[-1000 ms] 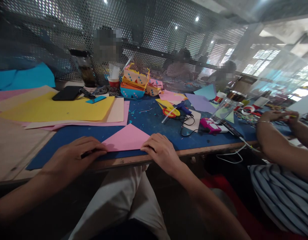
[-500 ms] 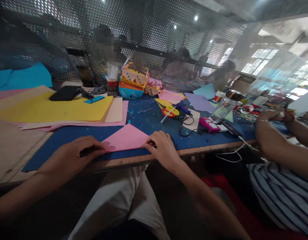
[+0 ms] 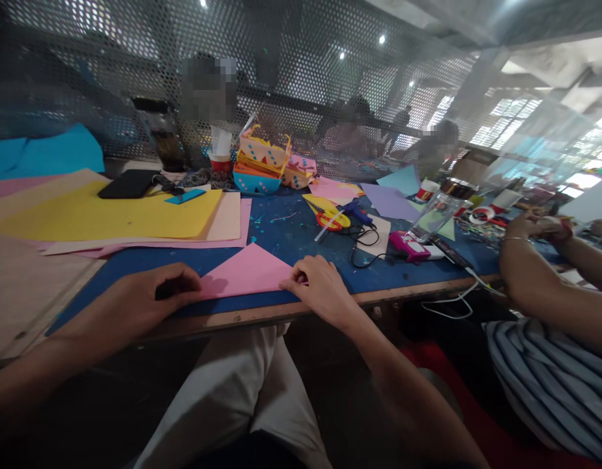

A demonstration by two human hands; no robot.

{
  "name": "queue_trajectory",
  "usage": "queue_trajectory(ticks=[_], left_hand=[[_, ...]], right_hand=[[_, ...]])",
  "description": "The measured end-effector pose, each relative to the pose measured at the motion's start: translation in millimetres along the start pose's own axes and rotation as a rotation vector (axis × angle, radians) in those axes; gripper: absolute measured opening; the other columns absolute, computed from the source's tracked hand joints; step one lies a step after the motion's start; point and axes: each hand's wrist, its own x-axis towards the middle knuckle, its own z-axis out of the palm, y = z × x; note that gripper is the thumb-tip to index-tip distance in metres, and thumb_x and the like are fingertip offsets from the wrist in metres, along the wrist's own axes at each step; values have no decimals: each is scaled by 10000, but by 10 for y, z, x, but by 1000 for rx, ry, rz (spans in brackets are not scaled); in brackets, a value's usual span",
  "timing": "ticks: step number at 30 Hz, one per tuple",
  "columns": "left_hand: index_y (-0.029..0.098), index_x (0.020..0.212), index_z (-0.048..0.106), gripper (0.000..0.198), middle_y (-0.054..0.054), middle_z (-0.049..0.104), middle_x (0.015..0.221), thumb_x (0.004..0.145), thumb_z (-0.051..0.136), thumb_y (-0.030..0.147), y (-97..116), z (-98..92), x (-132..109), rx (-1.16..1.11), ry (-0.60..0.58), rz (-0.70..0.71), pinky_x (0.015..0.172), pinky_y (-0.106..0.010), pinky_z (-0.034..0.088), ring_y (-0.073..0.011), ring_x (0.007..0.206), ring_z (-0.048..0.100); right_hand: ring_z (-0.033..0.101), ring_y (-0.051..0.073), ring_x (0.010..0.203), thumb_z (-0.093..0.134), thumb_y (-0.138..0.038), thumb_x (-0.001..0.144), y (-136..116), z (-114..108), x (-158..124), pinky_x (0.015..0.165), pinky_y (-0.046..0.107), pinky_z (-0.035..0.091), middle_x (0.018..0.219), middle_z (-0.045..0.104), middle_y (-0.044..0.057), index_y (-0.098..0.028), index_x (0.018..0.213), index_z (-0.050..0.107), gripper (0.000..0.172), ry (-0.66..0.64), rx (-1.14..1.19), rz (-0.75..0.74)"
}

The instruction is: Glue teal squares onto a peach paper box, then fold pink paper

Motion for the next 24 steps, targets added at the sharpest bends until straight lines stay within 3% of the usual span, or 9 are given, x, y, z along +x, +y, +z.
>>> queue_trajectory(ticks=[6,15,19,24], left_hand=[[257,945,683,278,-24,743,904,851,592,503,-10,-36,49,83,-33,-9,743,-358,458,-249,848,670],[274,902,713,371,-17,735,827,853,609,627,-79,-91,60,215,-46,-46,636,-325,401,-243,760,659],[277,875,708,349,-11,737,820,875,591,606,-66,-110,53,243,-44,-37,621,-313,383,-233,742,655],[284,894,723,345,-12,741,820,887,569,593,-92,-132,11,222,-43,-30,632,-315,394,-231,736,656]], right_hand=[[574,206,873,750,-446,908,25,-8,29,752,337,367,802,636,8,-218,733,619,316,12,-58,49],[561,212,909,749,-406,914,77,-4,17,790,348,374,839,649,6,-225,760,636,263,17,-38,19],[551,228,933,744,-452,910,110,4,12,807,365,376,865,653,14,-222,732,618,317,43,-77,19],[554,228,955,720,-403,938,169,1,-8,827,367,386,896,653,20,-229,774,644,251,44,-60,-8]])
